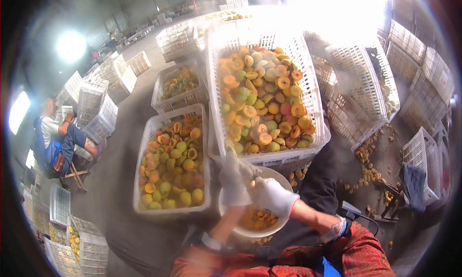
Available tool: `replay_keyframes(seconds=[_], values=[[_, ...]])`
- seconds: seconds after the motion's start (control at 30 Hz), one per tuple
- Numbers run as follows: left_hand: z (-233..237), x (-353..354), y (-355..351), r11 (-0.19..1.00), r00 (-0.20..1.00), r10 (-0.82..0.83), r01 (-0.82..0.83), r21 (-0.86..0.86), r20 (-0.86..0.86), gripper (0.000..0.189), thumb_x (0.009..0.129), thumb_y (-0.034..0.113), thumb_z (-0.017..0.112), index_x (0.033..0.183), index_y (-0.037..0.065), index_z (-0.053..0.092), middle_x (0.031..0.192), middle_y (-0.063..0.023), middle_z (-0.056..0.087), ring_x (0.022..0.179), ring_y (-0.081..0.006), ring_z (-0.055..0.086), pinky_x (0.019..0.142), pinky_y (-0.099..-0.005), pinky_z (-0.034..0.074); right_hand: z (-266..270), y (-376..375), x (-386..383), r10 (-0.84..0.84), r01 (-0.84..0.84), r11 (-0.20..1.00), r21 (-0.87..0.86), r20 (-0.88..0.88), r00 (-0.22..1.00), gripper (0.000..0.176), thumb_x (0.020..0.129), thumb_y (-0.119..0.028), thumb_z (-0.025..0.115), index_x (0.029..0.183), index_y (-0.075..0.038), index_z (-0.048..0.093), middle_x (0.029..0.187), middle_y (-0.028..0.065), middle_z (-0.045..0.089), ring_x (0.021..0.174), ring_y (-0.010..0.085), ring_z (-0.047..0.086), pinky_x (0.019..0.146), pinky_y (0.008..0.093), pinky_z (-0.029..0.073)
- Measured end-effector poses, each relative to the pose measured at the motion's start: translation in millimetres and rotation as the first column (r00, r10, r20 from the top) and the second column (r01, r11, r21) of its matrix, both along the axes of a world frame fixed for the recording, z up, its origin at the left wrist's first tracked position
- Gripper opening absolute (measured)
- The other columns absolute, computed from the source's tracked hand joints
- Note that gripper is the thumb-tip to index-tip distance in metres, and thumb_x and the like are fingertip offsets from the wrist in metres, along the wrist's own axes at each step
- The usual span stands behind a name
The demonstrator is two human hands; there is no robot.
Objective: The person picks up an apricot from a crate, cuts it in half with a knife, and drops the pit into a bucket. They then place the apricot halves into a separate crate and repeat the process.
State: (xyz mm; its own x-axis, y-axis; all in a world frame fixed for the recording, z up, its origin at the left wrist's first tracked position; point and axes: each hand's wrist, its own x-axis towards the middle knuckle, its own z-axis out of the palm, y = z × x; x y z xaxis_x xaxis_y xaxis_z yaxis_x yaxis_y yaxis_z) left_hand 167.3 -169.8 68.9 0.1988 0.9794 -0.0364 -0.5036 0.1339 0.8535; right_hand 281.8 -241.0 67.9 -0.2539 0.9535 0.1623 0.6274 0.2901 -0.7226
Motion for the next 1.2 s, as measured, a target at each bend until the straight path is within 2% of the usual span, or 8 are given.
replay_keyframes(seconds=[0.13,0.33,0.5,0.63,0.77,0.93,1.03,1.2], values=[[33,11,-3,0.942,0.987,0.159,-0.162,-0.295,-0.035,0.049,0.095,0.043,0.048,0.064,0.005,0.053,0.063,-0.0093,0.057,0.060,-0.0194,0.059,0.057,-0.0309,0.050,30,11,-1,-0.083,0.010,0.932,-0.363,-0.187,0.979,0.019,0.085,-0.016,0.056,0.075,0.001,0.057,0.050,0.0078,0.054,0.038,0.0172,0.052,0.033,0.0301,0.037],[27,9,1,0.891,0.979,0.190,-0.141,-0.432,0.072,0.048,0.092,0.045,0.052,0.061,0.008,0.050,0.060,-0.0101,0.055,0.060,-0.0220,0.058,0.058,-0.0327,0.052,5,9,-5,-0.072,0.071,0.997,0.032,0.029,0.997,0.015,0.079,-0.011,0.061,0.082,0.003,0.055,0.061,0.0143,0.059,0.056,0.0238,0.062,0.050,0.0357,0.047],[16,2,2,0.972,0.988,-0.032,0.065,-0.224,0.150,0.054,0.096,0.039,0.048,0.051,0.009,0.046,0.053,-0.0081,0.052,0.057,-0.0198,0.056,0.054,-0.0297,0.045,23,7,4,-0.049,0.019,0.995,0.096,0.321,0.946,0.021,0.081,-0.012,0.062,0.094,0.002,0.055,0.073,0.0161,0.062,0.069,0.0272,0.065,0.057,0.0361,0.048],[20,7,-9,1.000,0.999,0.003,-0.003,-0.012,-0.049,0.053,0.098,0.038,0.045,0.051,0.014,0.042,0.045,-0.0018,0.045,0.044,-0.0147,0.048,0.045,-0.0257,0.040,26,20,17,0.249,-0.244,0.929,-0.277,-0.017,0.968,0.020,0.079,-0.012,0.063,0.097,-0.004,0.061,0.072,0.0203,0.061,0.070,0.0366,0.061,0.063,0.0424,0.047],[1,2,2,0.993,0.997,0.044,-0.050,-0.103,-0.060,0.047,0.098,0.034,0.045,0.059,0.010,0.050,0.054,-0.0037,0.050,0.052,-0.0145,0.050,0.053,-0.0258,0.042,5,26,14,0.144,-0.135,0.989,-0.050,0.381,0.913,0.021,0.075,-0.009,0.060,0.095,-0.004,0.061,0.068,0.0193,0.058,0.064,0.0353,0.056,0.062,0.0376,0.047],[21,-4,-1,0.851,0.984,0.143,-0.069,-0.521,0.104,0.029,0.095,0.029,0.050,0.078,0.007,0.057,0.076,-0.0057,0.058,0.070,-0.0167,0.056,0.068,-0.0284,0.047,7,42,34,0.494,-0.467,0.869,0.164,-0.246,0.834,0.017,0.085,-0.021,0.060,0.098,-0.010,0.059,0.074,0.0042,0.062,0.063,0.0143,0.058,0.058,0.0296,0.046],[-46,-32,26,0.977,0.918,0.033,0.054,0.206,-0.395,0.020,0.090,0.026,0.054,0.097,0.007,0.057,0.091,-0.0054,0.058,0.084,-0.0181,0.058,0.085,-0.0377,0.050,-28,37,45,0.513,-0.463,0.797,-0.389,0.031,0.858,0.020,0.084,-0.020,0.061,0.101,-0.009,0.060,0.079,0.0051,0.063,0.067,0.0189,0.059,0.060,0.0329,0.048],[-3,-106,110,0.968,0.732,0.112,0.072,-0.240,0.672,0.057,0.094,0.037,0.051,0.140,0.009,0.032,0.129,-0.0158,0.047,0.114,-0.0302,0.052,0.106,-0.0497,0.037,-51,7,48,0.321,-0.233,0.940,-0.250,0.411,0.853,0.015,0.076,-0.008,0.061,0.090,-0.003,0.065,0.078,0.0194,0.065,0.079,0.0382,0.065,0.068,0.0447,0.051]])
